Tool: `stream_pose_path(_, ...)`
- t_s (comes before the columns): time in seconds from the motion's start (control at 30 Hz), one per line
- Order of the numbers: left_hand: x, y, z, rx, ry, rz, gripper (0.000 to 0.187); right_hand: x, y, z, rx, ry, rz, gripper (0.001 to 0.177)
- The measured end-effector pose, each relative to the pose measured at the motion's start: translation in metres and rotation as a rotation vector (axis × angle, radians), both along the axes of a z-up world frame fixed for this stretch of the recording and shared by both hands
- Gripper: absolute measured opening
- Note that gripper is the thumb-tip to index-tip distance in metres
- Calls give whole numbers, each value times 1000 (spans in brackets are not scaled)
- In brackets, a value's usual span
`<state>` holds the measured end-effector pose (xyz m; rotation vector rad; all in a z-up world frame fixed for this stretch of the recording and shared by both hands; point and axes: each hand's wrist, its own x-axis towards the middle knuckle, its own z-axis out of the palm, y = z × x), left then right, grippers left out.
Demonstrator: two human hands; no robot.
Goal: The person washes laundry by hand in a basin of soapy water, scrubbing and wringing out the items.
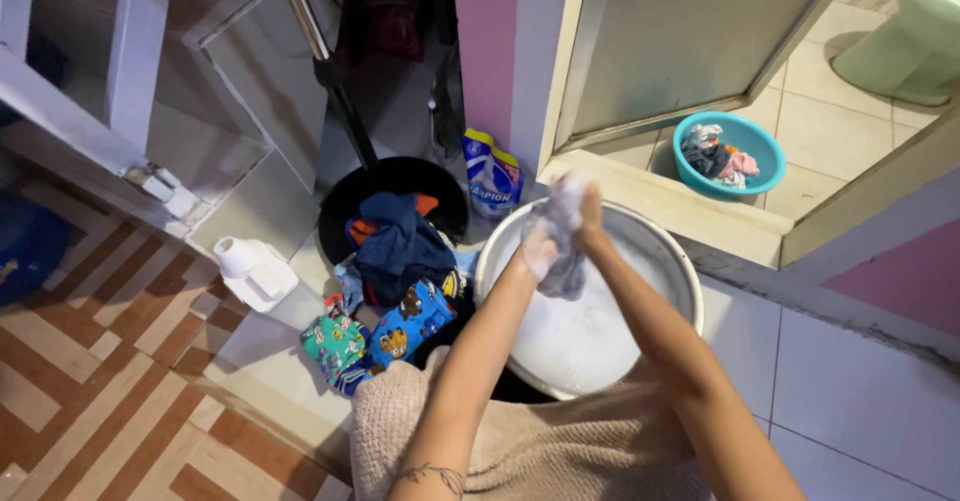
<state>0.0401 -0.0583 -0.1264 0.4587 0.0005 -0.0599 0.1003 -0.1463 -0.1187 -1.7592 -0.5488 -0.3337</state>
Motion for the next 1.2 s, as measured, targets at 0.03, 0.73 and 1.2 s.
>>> stream_pose_path(0.03,-2,-3,1,11,0,-9,43,0,-4,1,12,34,-27,28)
stream_pose_path(0.73,32,53,21,587,-19,-168,21,39,-30,39,149,487,620,43)
stream_pose_path(1.2,0,73,103,128,-126,6,33,-16,-28,0,303,1049,726,53)
